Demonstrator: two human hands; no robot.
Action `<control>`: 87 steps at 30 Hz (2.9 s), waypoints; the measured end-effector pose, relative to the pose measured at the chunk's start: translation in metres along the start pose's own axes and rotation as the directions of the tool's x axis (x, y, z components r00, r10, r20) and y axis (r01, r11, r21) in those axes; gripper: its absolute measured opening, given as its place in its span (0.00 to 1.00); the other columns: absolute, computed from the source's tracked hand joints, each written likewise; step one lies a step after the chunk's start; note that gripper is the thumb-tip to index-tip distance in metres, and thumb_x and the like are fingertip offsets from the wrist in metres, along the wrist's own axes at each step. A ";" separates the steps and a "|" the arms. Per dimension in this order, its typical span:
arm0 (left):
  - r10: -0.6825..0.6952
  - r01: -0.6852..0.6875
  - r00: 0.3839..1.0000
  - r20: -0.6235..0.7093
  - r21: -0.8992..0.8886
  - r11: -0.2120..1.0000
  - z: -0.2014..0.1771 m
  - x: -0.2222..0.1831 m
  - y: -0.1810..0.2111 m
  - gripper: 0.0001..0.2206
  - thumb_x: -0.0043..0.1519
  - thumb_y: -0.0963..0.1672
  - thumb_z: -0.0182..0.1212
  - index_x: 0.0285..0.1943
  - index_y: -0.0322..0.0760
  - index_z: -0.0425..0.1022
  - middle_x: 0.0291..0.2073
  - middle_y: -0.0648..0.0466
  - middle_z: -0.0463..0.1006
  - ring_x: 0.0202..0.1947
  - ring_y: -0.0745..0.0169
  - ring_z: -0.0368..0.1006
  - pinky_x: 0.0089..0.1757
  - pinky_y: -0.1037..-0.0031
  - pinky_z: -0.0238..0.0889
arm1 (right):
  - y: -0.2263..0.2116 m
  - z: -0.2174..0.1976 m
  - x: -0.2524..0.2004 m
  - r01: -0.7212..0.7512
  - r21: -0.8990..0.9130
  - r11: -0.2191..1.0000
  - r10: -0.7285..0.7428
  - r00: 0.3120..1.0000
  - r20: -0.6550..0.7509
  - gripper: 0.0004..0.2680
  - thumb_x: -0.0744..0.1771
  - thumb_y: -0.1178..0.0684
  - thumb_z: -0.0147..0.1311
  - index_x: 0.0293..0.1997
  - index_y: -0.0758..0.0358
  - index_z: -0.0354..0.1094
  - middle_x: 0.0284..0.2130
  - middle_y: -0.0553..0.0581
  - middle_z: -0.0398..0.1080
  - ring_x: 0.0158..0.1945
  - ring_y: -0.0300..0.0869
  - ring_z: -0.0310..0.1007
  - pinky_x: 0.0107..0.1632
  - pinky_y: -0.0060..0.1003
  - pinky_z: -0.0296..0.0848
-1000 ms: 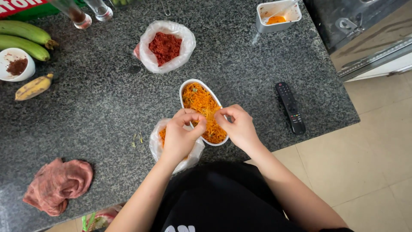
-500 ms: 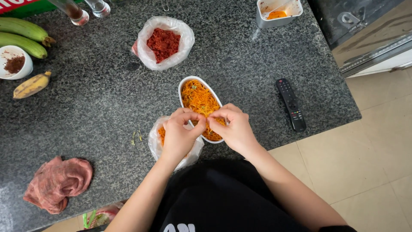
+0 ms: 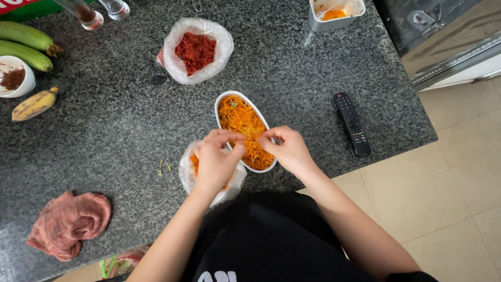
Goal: The person transfers shredded carrots from a clear plastic bag into a white oval dish by hand on a dark countertop.
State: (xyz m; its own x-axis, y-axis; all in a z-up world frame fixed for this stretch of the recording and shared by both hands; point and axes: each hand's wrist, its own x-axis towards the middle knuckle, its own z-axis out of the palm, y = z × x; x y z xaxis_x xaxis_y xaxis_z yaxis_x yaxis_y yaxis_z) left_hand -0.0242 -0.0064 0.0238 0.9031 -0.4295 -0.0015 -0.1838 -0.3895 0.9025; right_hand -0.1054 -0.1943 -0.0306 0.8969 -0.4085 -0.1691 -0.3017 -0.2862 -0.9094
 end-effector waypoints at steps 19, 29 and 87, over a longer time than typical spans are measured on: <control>0.132 -0.133 0.991 0.020 0.102 0.986 0.009 0.000 0.001 0.07 0.54 0.47 0.71 0.38 0.44 0.86 0.38 0.58 0.76 0.47 0.60 0.70 0.49 0.64 0.48 | -0.041 -0.003 -0.018 0.123 -0.132 0.984 -0.139 0.984 -0.114 0.07 0.62 0.51 0.65 0.38 0.59 0.78 0.33 0.49 0.71 0.32 0.35 0.70 0.35 0.31 0.66; 0.197 -0.197 0.980 0.015 0.158 0.968 0.010 0.001 -0.002 0.07 0.52 0.46 0.72 0.35 0.43 0.85 0.40 0.59 0.76 0.49 0.59 0.69 0.51 0.64 0.48 | -0.041 -0.004 -0.019 0.230 -0.227 0.946 -0.257 0.962 -0.097 0.05 0.62 0.53 0.65 0.36 0.59 0.77 0.33 0.51 0.70 0.38 0.39 0.68 0.42 0.34 0.61; -0.103 0.234 0.943 -0.315 0.412 0.881 -0.045 -0.090 -0.105 0.13 0.54 0.47 0.67 0.48 0.53 0.85 0.51 0.49 0.72 0.52 0.44 0.67 0.52 0.53 0.56 | -0.035 0.077 -0.039 0.591 -0.599 0.540 -0.504 0.797 0.332 0.08 0.63 0.54 0.62 0.45 0.52 0.79 0.40 0.55 0.63 0.50 0.49 0.60 0.55 0.48 0.54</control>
State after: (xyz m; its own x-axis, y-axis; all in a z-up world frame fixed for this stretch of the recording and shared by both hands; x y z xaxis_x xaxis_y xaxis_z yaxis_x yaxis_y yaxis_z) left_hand -0.0684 0.1096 -0.0514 0.9933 -0.1081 0.0411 -0.1103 -0.7793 0.6168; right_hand -0.1047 -0.1018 -0.0219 0.9745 0.1061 0.1979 0.1734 -0.9154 -0.3634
